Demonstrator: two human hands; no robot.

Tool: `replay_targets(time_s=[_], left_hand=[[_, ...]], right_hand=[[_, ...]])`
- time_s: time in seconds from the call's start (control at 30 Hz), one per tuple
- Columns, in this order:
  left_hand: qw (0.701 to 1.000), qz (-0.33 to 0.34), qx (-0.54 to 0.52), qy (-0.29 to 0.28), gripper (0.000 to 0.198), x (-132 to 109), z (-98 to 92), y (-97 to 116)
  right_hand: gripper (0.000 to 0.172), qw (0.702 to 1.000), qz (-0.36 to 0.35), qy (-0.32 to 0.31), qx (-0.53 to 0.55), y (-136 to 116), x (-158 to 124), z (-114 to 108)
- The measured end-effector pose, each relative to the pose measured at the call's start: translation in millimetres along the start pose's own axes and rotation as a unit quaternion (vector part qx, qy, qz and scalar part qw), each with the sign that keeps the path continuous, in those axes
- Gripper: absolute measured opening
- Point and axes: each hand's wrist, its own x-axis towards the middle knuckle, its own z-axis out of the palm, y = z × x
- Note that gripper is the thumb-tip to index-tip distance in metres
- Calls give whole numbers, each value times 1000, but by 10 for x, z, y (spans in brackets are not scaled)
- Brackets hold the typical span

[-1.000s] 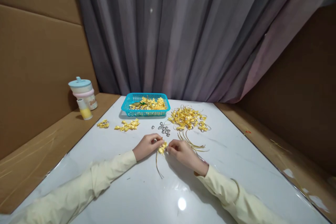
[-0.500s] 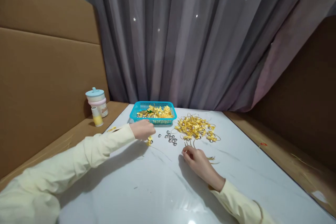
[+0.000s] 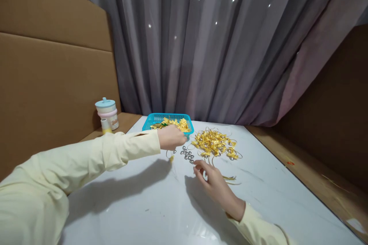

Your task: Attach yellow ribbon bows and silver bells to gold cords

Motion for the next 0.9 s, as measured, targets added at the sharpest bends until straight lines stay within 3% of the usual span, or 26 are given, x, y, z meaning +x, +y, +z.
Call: replay_targets(time_s=[0.1,0.23,0.3,0.4,0.47,0.53,0.6,0.7,0.73,0.8,0.9], left_hand=[[995,33,34,93,21,-44,-34,106],[994,48,32,98,17,-96,-83,187],[993,36,14,112,13,-118,-88,199],[981,11,-88,170,8,-157,-82,192],[950,-20,-224,216,8,-186,-62,190],[877,-66,-416,230,5,-211,1,202],[758,-111,-614,190,11,-221,135,228],[561,-157,-797,158,9,-196,478,292],[491,-166,-844,139,6,-181,615,321],[450,-169,-867,132,4,-156,888,392],[306,-110,-941,89,5,-157,1211,528]], right_hand=[[28,993,29,11,114,-122,126,-35],[31,962,32,7,271,-258,385,-88],[26,946,33,-32,320,-307,472,-105],[24,932,47,-97,346,-343,482,-90],[27,934,35,-75,346,-325,425,-51],[31,954,-17,5,298,-271,343,-4],[35,974,-95,67,194,-196,258,35],[37,981,-168,47,86,-101,139,61],[35,982,-170,30,79,-84,102,64],[25,985,-135,7,104,-68,30,67],[24,974,-7,-20,226,-65,-58,81]])
